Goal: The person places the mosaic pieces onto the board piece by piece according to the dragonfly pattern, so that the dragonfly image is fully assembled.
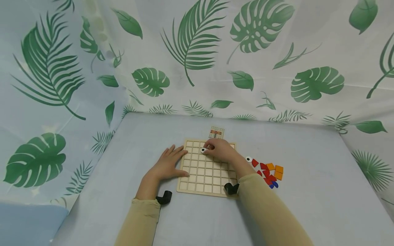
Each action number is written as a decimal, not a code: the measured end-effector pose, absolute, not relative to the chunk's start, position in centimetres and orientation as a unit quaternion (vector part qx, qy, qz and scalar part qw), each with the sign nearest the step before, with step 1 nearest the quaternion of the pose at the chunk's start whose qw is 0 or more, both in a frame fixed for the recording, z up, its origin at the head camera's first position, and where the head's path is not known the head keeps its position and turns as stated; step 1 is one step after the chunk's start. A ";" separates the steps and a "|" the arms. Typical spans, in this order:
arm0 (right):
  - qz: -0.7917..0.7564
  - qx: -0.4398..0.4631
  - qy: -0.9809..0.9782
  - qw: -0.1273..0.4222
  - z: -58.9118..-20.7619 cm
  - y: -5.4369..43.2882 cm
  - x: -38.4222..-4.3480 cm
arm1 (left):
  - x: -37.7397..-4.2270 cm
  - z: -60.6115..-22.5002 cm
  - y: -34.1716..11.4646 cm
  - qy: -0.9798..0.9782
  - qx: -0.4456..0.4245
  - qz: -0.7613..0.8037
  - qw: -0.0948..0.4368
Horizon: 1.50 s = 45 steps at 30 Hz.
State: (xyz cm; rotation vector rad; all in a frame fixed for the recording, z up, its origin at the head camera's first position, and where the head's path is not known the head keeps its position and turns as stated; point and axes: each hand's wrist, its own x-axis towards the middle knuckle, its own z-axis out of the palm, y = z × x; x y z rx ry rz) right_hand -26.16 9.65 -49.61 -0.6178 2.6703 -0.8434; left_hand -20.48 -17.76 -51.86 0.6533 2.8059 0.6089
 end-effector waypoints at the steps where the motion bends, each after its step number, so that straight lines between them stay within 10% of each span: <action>1: -0.285 -0.215 0.925 0.133 -49.7 9.6 -26.1 | -20.5 -51.8 -17.7 0.948 0.220 0.207 0.098; 45: -0.257 -0.203 0.942 0.071 -51.0 9.0 -25.9 | -20.7 -52.2 -17.8 0.949 0.223 0.201 0.095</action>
